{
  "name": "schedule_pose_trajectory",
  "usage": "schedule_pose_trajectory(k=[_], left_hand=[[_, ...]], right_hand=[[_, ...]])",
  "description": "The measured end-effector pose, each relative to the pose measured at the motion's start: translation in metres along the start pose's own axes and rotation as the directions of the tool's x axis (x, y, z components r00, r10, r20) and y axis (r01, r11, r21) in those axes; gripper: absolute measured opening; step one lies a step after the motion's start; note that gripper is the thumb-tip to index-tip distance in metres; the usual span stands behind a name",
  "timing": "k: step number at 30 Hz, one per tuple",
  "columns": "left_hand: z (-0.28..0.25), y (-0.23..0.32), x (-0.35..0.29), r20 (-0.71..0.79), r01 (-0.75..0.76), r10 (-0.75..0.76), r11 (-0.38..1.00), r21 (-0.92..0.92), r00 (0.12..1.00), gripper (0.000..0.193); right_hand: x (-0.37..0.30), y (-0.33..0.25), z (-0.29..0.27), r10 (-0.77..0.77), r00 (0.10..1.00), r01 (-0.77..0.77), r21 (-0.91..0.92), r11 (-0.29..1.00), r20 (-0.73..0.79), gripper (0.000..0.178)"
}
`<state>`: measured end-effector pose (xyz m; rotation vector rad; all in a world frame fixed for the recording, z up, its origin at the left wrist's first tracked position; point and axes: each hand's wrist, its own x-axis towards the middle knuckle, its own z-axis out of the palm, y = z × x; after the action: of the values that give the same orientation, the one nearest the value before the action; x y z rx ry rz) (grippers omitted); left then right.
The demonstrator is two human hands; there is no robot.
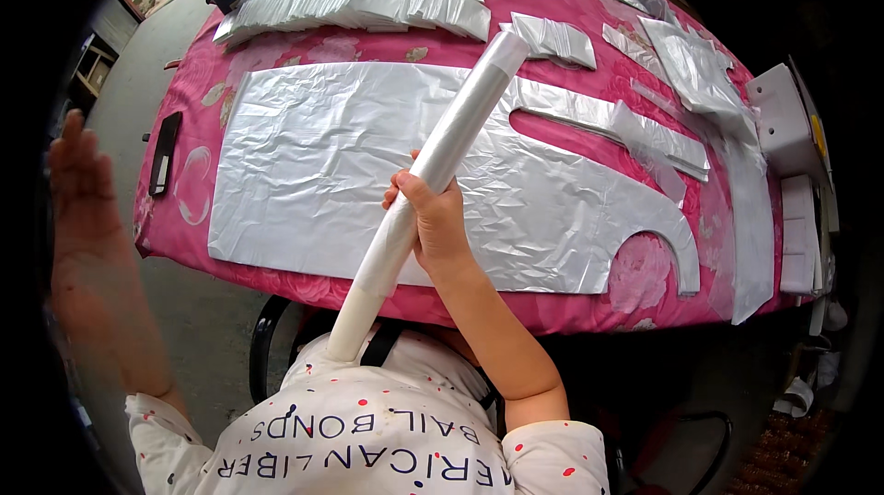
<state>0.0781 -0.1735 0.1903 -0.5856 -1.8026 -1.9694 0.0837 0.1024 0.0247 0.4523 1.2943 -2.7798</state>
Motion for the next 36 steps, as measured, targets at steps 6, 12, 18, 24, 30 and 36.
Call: schedule_pose_trajectory(k=[6, 12, 18, 24, 30, 36], left_hand=[[0.089, -0.089, -0.125, 0.461, 0.772, -0.705, 0.633, 0.067, 0.538, 0.067], [0.089, -0.11, -0.144, 0.367, 0.823, -0.838, 0.508, 0.255, 0.404, 0.041], [0.068, -0.112, -0.144, 0.442, 0.928, -0.879, 0.3, 0.22, 0.179, 0.035], [0.024, -0.109, -0.163, 0.539, 0.987, -0.841, 0.126, 0.095, 0.056, 0.052], [-0.009, -0.102, -0.184, 0.57, 0.989, -0.817, -0.003, 0.15, -0.089, 0.055], [-0.009, -0.096, -0.184, 0.581, 0.99, -0.812, 0.035, 0.133, -0.049, 0.057]], right_hand=[[-0.005, 0.008, 0.023, 0.006, 0.999, -0.005, -0.023, 1.0, 0.036, 0.062], [-0.015, 0.028, 0.025, 0.064, 0.998, -0.064, -0.011, 0.998, -0.007, 0.058], [-0.018, 0.041, 0.028, 0.144, 0.988, -0.143, 0.031, 0.989, -0.046, 0.058], [0.005, 0.033, 0.009, 0.059, 0.998, -0.057, -0.08, 0.995, 0.021, 0.055], [0.064, -0.039, -0.034, -0.203, 0.979, 0.164, -0.617, 0.77, 0.007, 0.033], [0.082, -0.059, -0.032, 0.115, 0.99, -0.023, -0.702, 0.712, 0.085, 0.023]])
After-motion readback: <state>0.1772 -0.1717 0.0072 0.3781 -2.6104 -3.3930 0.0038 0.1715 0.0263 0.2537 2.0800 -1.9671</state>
